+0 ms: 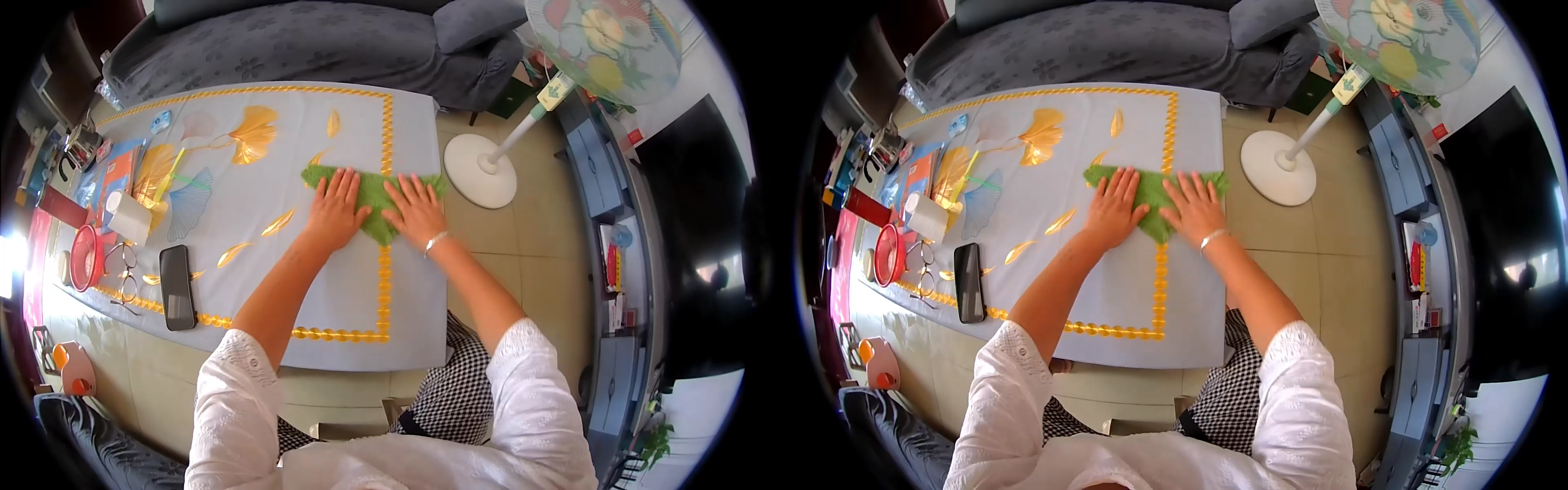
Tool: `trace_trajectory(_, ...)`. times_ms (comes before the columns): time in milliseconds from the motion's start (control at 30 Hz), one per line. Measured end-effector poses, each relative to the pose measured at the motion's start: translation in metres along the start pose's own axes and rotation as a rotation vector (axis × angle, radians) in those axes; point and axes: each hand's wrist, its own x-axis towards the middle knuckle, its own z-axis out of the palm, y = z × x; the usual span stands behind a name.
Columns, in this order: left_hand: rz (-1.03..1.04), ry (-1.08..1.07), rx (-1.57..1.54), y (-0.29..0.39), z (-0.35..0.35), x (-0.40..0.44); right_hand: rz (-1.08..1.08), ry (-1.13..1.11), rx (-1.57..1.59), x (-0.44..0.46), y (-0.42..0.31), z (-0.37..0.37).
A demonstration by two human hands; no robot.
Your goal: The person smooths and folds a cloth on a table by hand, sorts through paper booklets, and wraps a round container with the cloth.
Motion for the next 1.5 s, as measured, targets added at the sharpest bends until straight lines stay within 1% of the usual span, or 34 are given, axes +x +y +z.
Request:
trace_trajectory(33, 0.002, 0.003, -0.001, 0.006, -0.005, -0.012, 0.001, 0.002, -0.002, -0.016, -0.007, -0.004)
trace_trajectory(167, 0.120, -0.082, -0.102, 0.046, -0.037, -0.103, -0.059, -0.142, -0.028, -0.116, -0.051, -0.029)
trace_trajectory(233, 0.150, -0.172, -0.102, 0.070, -0.058, -0.152, -0.126, -0.228, -0.021, -0.164, -0.070, -0.045)
trace_trajectory(267, 0.148, -0.169, -0.097, 0.076, -0.065, -0.170, -0.129, -0.222, -0.021, -0.183, -0.075, -0.049)
trace_trajectory(333, 0.206, -0.209, -0.108, 0.081, -0.072, -0.191, -0.214, -0.224, 0.064, -0.203, -0.080, -0.053)
trace_trajectory(367, 0.202, -0.207, -0.106, 0.079, -0.071, -0.186, -0.218, -0.223, 0.064, -0.199, -0.076, -0.050)
trace_trajectory(467, 0.213, -0.227, -0.112, 0.062, -0.062, -0.145, -0.222, -0.201, 0.046, -0.161, -0.056, -0.042)
trace_trajectory(500, 0.201, -0.179, -0.085, 0.050, -0.052, -0.123, -0.184, -0.158, 0.025, -0.138, -0.045, -0.037)
trace_trajectory(533, 0.191, -0.132, -0.059, 0.038, -0.042, -0.099, -0.144, -0.117, 0.004, -0.113, -0.033, -0.030)
trace_trajectory(667, 0.118, -0.108, 0.019, -0.009, -0.009, 0.010, -0.074, -0.022, -0.018, 0.000, 0.019, -0.005)
trace_trajectory(833, -0.007, -0.093, 0.073, -0.060, 0.020, 0.123, 0.074, -0.036, -0.030, 0.133, 0.054, 0.007)
trace_trajectory(900, -0.079, -0.048, 0.063, -0.074, 0.024, 0.153, 0.102, -0.053, -0.017, 0.173, 0.060, 0.010)
trace_trajectory(933, -0.086, -0.061, 0.059, -0.078, 0.026, 0.161, 0.132, -0.047, -0.031, 0.189, 0.061, 0.010)
trace_trajectory(1033, -0.097, 0.009, 0.062, -0.085, 0.033, 0.168, 0.178, -0.046, -0.036, 0.197, 0.055, 0.019)
trace_trajectory(1067, -0.103, 0.013, 0.074, -0.085, 0.031, 0.163, 0.197, -0.034, -0.039, 0.199, 0.052, 0.015)
trace_trajectory(1133, -0.098, -0.015, 0.133, -0.081, 0.025, 0.143, 0.160, -0.020, -0.046, 0.184, 0.040, 0.018)
trace_trajectory(1167, -0.088, 0.036, 0.085, -0.082, 0.023, 0.124, 0.112, -0.032, -0.059, 0.171, 0.031, 0.018)
trace_trajectory(1300, -0.076, 0.055, 0.030, -0.072, -0.010, 0.021, -0.077, -0.034, -0.067, 0.097, -0.020, 0.014)
trace_trajectory(1367, -0.078, 0.041, 0.004, -0.055, -0.031, -0.040, -0.161, -0.051, -0.061, 0.054, -0.051, 0.009)
trace_trajectory(1467, -0.092, 0.005, 0.003, -0.032, -0.061, -0.124, -0.275, -0.109, -0.005, -0.011, -0.093, -0.008)
trace_trajectory(1500, -0.083, -0.048, -0.001, -0.024, -0.073, -0.147, -0.288, -0.102, -0.007, -0.029, -0.104, -0.016)
